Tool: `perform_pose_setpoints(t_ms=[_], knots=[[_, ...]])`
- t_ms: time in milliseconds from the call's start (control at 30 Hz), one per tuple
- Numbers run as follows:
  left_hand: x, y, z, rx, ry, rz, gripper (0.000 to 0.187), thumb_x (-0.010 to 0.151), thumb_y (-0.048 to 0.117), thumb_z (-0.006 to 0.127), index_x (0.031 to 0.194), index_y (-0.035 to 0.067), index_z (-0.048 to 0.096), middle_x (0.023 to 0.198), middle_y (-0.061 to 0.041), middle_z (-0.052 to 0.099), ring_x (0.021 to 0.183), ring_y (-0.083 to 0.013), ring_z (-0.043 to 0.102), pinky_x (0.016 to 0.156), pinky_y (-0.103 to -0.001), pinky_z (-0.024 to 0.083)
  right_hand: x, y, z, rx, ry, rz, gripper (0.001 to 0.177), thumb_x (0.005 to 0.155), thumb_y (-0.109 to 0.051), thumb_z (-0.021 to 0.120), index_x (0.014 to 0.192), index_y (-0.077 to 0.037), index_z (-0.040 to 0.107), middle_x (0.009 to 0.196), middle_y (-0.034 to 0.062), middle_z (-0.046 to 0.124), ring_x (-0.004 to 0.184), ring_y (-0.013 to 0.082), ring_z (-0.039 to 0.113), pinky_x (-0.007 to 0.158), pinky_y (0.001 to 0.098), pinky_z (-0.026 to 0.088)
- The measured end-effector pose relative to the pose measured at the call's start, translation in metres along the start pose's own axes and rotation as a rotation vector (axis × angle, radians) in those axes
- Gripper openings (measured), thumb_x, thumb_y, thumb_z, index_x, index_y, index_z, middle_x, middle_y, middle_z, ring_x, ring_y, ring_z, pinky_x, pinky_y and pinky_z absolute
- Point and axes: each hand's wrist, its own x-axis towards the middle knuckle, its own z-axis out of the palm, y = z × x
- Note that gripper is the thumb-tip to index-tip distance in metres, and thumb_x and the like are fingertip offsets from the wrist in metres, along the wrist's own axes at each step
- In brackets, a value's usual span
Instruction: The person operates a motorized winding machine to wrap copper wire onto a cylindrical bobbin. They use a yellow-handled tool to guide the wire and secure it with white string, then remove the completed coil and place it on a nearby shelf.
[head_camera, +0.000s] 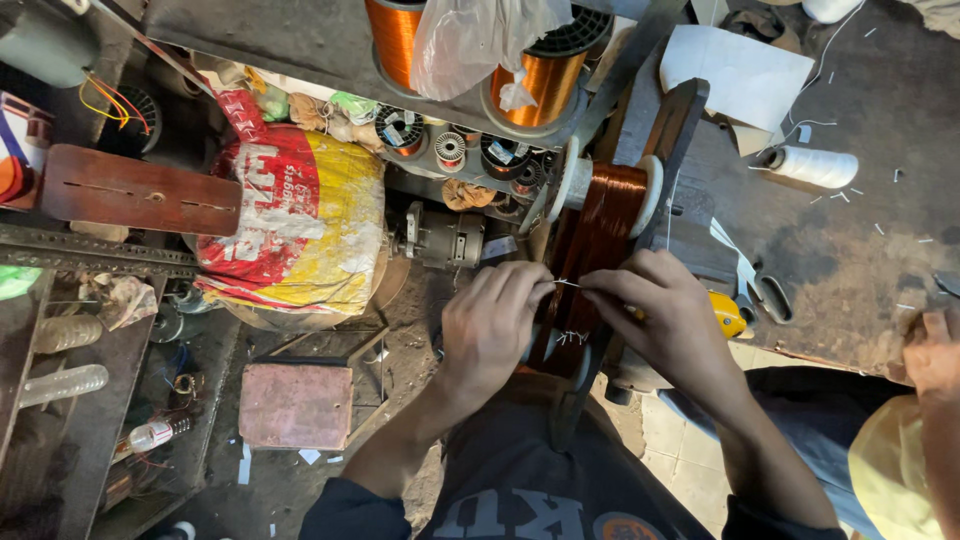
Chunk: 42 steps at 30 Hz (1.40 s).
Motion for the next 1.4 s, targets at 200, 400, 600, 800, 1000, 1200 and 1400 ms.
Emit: perform_pose_setpoints(t_ms=[200, 400, 600, 800, 1000, 1200, 1400], knots=[[0.004, -0.007, 0.012, -0.028, 0.032, -0.025, 0.011, 0.094, 0.010, 0.074, 0.104, 0.008, 0.071, 0.099, -0.003, 0.075, 0.091, -0.0198, 0.070, 0.076, -0.032, 0.057, -0.006, -0.003, 0.002, -0.166, -0.045, -0.076, 0.029, 0.082, -0.008, 0.077, 0.110, -0.008, 0.076, 0.080, 0.0056, 0.058, 0.073, 0.0237, 0.053, 0.067, 0.0370, 0.047], [-0.002, -0.008, 0.014, -0.027, 0.035, 0.012, 0.013, 0.092, 0.011, 0.077, 0.103, 0.007, 0.075, 0.101, -0.004, 0.076, 0.096, -0.0213, 0.070, 0.080, -0.033, 0.058, -0.010, -0.004, -0.010, -0.183, -0.086, -0.062, 0.032, 0.080, -0.005, 0.075, 0.112, -0.007, 0.074, 0.078, 0.0059, 0.056, 0.075, 0.0231, 0.054, 0.069, 0.0372, 0.048], [-0.012, -0.006, 0.004, -0.207, 0.009, -0.137, 0.013, 0.089, 0.014, 0.079, 0.101, 0.009, 0.078, 0.102, -0.004, 0.078, 0.099, -0.0199, 0.071, 0.083, -0.032, 0.059, 0.000, -0.004, -0.006, -0.160, 0.036, -0.106, 0.023, 0.086, -0.009, 0.079, 0.109, -0.008, 0.075, 0.082, 0.0062, 0.059, 0.075, 0.0240, 0.054, 0.068, 0.0370, 0.048], [-0.004, 0.002, 0.006, -0.112, 0.013, -0.135, 0.010, 0.096, 0.011, 0.073, 0.105, 0.006, 0.073, 0.108, -0.005, 0.074, 0.101, -0.0224, 0.069, 0.085, -0.035, 0.058, 0.002, -0.001, -0.005, -0.149, 0.045, -0.108, 0.026, 0.084, -0.010, 0.081, 0.109, -0.009, 0.074, 0.091, 0.0061, 0.062, 0.082, 0.0260, 0.060, 0.073, 0.0388, 0.051], [-0.009, 0.011, -0.006, -0.345, -0.142, -0.239, 0.013, 0.095, 0.015, 0.073, 0.106, 0.007, 0.071, 0.108, -0.004, 0.074, 0.101, -0.0222, 0.069, 0.085, -0.034, 0.056, 0.006, 0.001, 0.003, -0.089, 0.076, -0.172, 0.028, 0.085, -0.009, 0.081, 0.112, -0.008, 0.073, 0.102, 0.0086, 0.064, 0.092, 0.0271, 0.063, 0.079, 0.0386, 0.052], [-0.015, 0.019, 0.005, -0.147, 0.060, -0.109, 0.013, 0.091, 0.011, 0.077, 0.104, 0.009, 0.074, 0.107, -0.001, 0.072, 0.100, -0.0212, 0.068, 0.086, -0.033, 0.056, 0.010, 0.000, -0.003, -0.113, 0.041, -0.176, 0.029, 0.081, -0.004, 0.080, 0.109, -0.009, 0.075, 0.099, 0.0069, 0.066, 0.086, 0.0257, 0.058, 0.076, 0.0377, 0.051], [-0.021, 0.021, 0.007, -0.068, 0.033, -0.091, 0.027, 0.082, 0.003, 0.077, 0.109, 0.006, 0.074, 0.110, -0.005, 0.072, 0.099, -0.0262, 0.063, 0.085, -0.035, 0.054, 0.025, 0.001, 0.002, -0.138, -0.022, -0.282, 0.041, 0.074, 0.000, 0.075, 0.114, -0.004, 0.074, 0.098, 0.0080, 0.065, 0.087, 0.0270, 0.059, 0.077, 0.0372, 0.052]])
